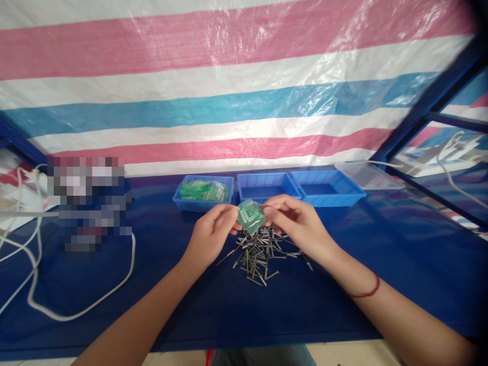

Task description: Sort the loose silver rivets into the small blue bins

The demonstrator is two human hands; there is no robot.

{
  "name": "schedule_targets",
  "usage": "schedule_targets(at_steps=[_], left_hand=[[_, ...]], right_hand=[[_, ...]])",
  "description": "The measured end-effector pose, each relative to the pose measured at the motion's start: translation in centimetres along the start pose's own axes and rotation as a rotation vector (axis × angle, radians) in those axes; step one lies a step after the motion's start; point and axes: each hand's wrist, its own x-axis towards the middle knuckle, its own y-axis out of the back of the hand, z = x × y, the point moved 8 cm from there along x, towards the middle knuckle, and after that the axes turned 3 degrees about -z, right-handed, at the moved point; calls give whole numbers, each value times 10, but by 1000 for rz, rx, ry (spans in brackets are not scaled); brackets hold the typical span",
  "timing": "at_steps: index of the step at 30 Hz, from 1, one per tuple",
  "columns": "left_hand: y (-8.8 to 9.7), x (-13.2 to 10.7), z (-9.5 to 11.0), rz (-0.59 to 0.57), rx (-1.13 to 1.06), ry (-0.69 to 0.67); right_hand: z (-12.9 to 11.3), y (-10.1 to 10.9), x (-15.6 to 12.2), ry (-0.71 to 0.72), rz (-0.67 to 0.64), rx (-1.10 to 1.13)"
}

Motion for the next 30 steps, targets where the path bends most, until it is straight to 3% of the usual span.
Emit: schedule_targets(at_steps=[3, 5, 8, 10, 14, 18, 21, 23, 25, 26, 28, 30], left_hand=[[-1, -1, 0, 24, 107, -54], [9, 1, 8, 100, 225, -122], [44, 8, 33, 326, 454, -230], [65, 19, 48, 411, 638, -254], [79, 47, 58, 352, 1040, -279], [68, 54, 46, 293, 1309, -316], [61, 44, 50, 365, 1344, -403], [51, 34, 57, 353, 1310, -488], [29, 24, 61, 207, 1232, -585], [14, 20, 59, 67, 1198, -611], [-14, 11, 51, -152, 1134, -631], [-35, 3, 42, -284, 1101, -622]], right_hand=[[0, -3, -1, 58, -24, -48], [1, -3, -1, 72, -41, -105], [-1, 5, -1, 82, -16, -196], [-5, 14, 0, 90, 12, -256], [-10, 27, 4, 85, 11, -418], [-9, 31, 8, 56, -97, -675], [-4, 27, 9, 54, -241, -850], [-1, 28, 8, 52, -295, -936], [5, 30, 7, 22, -333, -1007], [9, 31, 6, 3, -353, -1034], [14, 31, 5, -11, -381, -1070], [15, 30, 4, 12, -401, -1079]])
